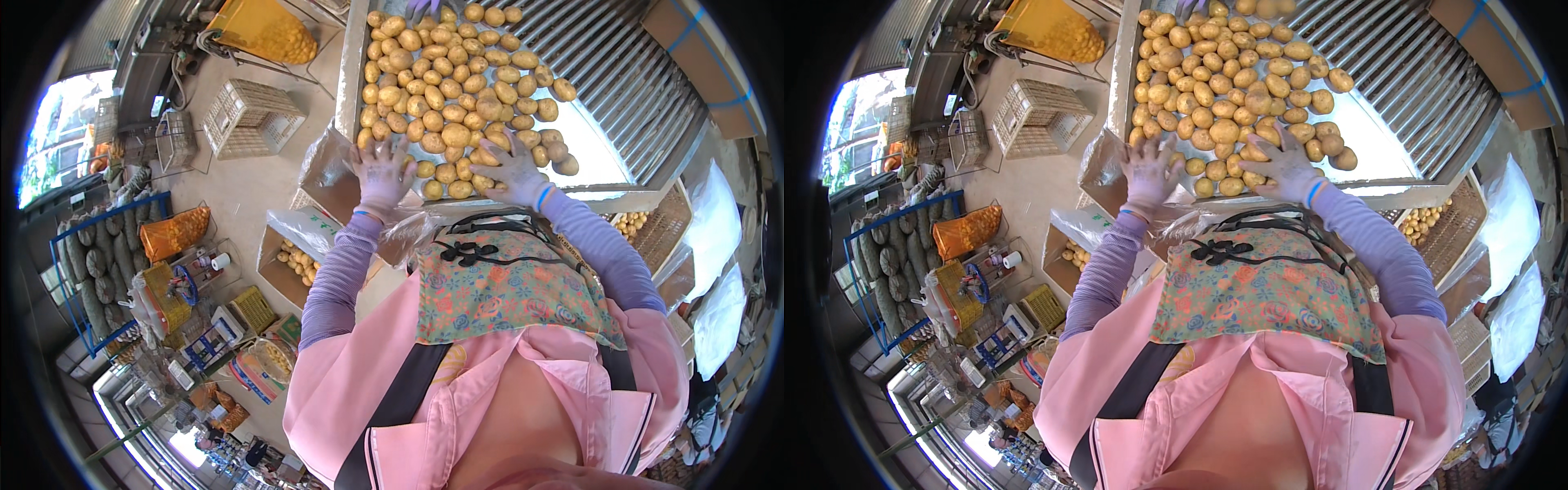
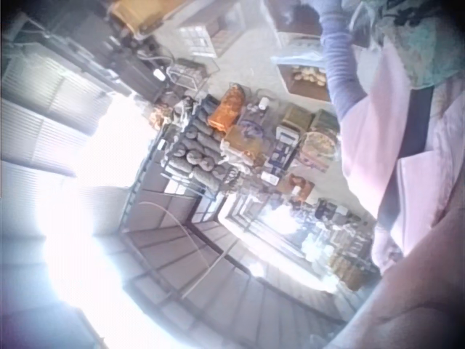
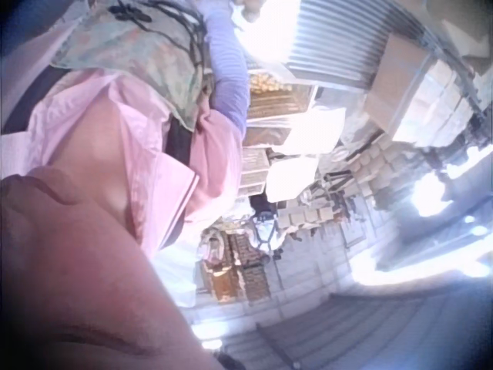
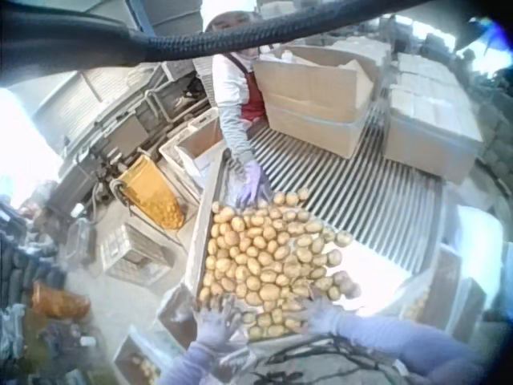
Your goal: The person sorts potatoes on a metal chute by hand, sliding them into cardboard boxes, lines boxes with plastic film, and packs potatoes into the lined boxes.
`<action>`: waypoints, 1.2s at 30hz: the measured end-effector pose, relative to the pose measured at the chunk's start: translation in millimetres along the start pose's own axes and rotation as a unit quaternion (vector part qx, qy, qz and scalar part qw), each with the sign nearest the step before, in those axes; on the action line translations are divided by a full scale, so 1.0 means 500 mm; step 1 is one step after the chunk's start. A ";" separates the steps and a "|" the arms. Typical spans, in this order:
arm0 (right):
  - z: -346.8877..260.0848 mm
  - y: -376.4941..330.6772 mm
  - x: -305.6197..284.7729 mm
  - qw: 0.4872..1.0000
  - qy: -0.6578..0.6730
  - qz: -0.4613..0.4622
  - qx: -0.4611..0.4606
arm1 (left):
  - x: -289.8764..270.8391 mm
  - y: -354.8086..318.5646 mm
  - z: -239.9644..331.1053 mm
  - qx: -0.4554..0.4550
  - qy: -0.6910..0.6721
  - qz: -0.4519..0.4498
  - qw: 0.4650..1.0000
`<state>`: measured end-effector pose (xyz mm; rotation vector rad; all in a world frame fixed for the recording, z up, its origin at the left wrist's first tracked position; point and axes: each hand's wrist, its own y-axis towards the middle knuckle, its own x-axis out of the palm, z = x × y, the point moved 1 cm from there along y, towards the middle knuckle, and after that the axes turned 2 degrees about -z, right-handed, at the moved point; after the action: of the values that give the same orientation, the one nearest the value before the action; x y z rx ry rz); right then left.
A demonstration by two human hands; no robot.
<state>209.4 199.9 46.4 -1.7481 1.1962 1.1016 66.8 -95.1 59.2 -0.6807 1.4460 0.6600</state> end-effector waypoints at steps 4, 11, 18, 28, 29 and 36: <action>-0.066 0.069 -0.019 0.997 -0.035 -0.063 0.042 | -0.018 0.118 0.017 0.048 -0.042 0.115 0.991; -0.010 -0.001 -0.046 1.000 -0.016 0.006 -0.020 | 0.036 -0.035 0.072 0.046 -0.046 -0.021 0.998; -0.068 0.064 0.021 0.997 -0.003 -0.004 -0.075 | -0.008 0.014 -0.039 0.060 -0.060 0.039 0.996; 0.053 0.050 0.079 0.979 0.156 0.006 -0.132 | 0.022 0.139 0.175 -0.070 -0.154 -0.054 0.984; 0.047 0.039 0.061 0.977 0.160 0.002 -0.138 | 0.042 0.117 0.144 -0.034 -0.153 -0.051 0.986; -0.033 0.068 -0.002 0.994 -0.018 -0.099 -0.032 | 0.042 0.089 0.032 0.089 -0.134 -0.045 0.986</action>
<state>180.6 175.4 49.9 -1.8438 0.9519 1.0577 44.1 -54.0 37.6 -0.4940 1.2019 0.5229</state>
